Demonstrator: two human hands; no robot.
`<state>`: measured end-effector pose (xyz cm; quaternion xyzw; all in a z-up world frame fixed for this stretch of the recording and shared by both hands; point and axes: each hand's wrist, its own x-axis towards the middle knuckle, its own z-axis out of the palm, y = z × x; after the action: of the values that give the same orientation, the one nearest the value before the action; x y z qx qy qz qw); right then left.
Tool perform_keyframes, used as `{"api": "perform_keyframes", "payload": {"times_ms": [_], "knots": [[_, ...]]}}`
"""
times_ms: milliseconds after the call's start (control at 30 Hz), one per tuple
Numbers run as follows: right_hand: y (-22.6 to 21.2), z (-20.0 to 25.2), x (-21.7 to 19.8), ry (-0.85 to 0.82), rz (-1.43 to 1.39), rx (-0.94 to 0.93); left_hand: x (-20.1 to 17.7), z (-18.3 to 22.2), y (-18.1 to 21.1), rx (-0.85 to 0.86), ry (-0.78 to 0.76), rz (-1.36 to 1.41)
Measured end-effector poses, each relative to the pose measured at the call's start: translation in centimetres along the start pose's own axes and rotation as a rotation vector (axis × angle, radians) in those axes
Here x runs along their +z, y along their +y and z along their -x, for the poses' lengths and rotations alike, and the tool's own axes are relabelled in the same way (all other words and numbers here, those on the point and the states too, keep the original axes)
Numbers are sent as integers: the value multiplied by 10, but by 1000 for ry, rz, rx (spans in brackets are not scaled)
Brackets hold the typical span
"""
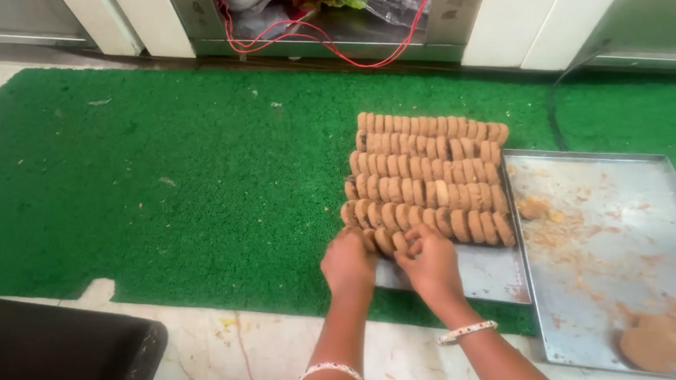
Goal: Organizing and aligning biscuits on a tray in a bakery production area.
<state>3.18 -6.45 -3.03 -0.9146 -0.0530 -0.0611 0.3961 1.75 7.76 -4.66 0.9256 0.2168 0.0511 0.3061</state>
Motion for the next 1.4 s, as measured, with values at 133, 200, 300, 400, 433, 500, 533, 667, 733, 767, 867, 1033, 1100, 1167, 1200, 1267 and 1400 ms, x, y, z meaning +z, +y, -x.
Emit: {"api": "perform_keyframes", "payload": {"times_ms": [133,200,300,400,433,500,533,667,733,767,867,1033,1100,1167,1200,1267,1400], "knots": [[-7,0,3,-36,-2,53,-4,3,1,20,37,55],[-9,1,2,-82,-10,96,-8,3,2,18,-5,-3],[-4,0,6,-39,-35,34,-5,2,0,53,21,25],[-5,1,9,-46,-49,43,-7,0,4,43,-9,-34],[-5,1,9,-43,-48,45,-7,0,4,46,-11,-34],[-5,3,9,-37,-41,50,-8,0,5,57,4,-26],[-3,2,10,-34,-41,55,-7,-1,4,60,0,-27],[0,1,0,-45,-41,23,-14,1,13,-14,-33,-54],[0,3,-13,-51,-5,-24,-12,3,15,-42,-48,-70],[-1,4,-20,-68,40,-1,-5,3,13,-65,-65,-76],[13,7,-39,-62,83,18,2,13,21,-83,-107,-70],[33,14,-79,-58,102,157,14,39,50,-50,-175,-11],[46,20,-97,41,89,120,28,52,61,39,-251,260],[65,23,-115,68,86,134,40,63,81,100,-296,283],[75,26,-125,80,81,142,46,71,90,145,-336,307],[93,30,-146,101,134,189,64,86,113,168,-379,306],[151,36,-179,164,211,301,110,115,154,206,-534,363]]}}
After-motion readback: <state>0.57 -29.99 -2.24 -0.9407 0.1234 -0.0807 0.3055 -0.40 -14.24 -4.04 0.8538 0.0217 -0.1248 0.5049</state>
